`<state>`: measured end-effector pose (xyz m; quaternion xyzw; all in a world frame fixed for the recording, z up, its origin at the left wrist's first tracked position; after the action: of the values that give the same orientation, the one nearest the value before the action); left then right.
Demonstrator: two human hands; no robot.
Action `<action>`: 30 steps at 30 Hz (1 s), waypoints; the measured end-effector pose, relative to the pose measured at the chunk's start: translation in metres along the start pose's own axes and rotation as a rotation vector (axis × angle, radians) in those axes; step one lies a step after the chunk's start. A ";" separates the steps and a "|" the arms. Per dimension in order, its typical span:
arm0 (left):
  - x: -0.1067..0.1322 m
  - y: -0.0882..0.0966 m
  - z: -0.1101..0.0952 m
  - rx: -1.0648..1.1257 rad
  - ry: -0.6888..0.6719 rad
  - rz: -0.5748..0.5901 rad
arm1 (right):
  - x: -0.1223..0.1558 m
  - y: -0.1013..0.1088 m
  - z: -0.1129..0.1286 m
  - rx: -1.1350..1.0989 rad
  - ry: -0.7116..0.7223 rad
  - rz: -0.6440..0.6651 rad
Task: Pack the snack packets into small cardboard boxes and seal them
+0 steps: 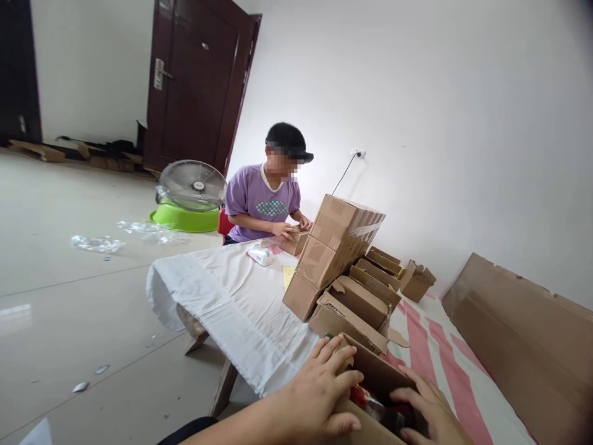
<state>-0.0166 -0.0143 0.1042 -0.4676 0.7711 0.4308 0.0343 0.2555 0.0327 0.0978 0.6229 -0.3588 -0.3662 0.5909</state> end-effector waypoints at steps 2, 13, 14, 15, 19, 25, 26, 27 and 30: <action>-0.002 -0.003 0.010 0.046 0.057 0.001 | -0.004 0.002 0.003 0.051 -0.029 0.062; -0.016 -0.024 0.083 0.501 0.214 0.074 | -0.016 -0.011 0.009 0.228 -0.079 0.015; -0.017 -0.025 0.085 0.513 0.198 0.052 | -0.016 -0.013 0.007 0.197 -0.075 0.001; -0.016 -0.025 0.086 0.519 0.185 0.029 | -0.015 -0.014 0.005 0.160 -0.070 -0.019; -0.015 -0.027 0.088 0.527 0.146 -0.037 | -0.011 -0.011 -0.002 0.025 -0.031 -0.194; -0.011 -0.027 0.086 0.520 0.084 -0.106 | 0.012 0.002 -0.002 0.018 -0.007 -0.578; -0.010 -0.028 0.086 0.526 0.079 -0.118 | 0.016 0.003 0.000 0.014 -0.002 -0.636; -0.009 -0.029 0.087 0.535 0.071 -0.129 | 0.019 0.005 0.001 0.006 0.006 -0.689; -0.007 -0.028 0.093 0.585 0.047 -0.163 | 0.023 0.012 0.006 -0.023 0.074 -0.857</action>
<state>-0.0238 0.0495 0.0312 -0.5082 0.8229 0.1755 0.1840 0.2609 0.0088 0.1089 0.7218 -0.0421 -0.5600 0.4045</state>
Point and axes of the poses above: each hand's wrist, its own x-axis away from the middle knuckle, its own y-axis out of the back of the hand, z = x × y, the point moved 4 cm from there along -x, towards the middle knuckle, and after that the axes turned 11 degrees about x, right-handed, at the moved point
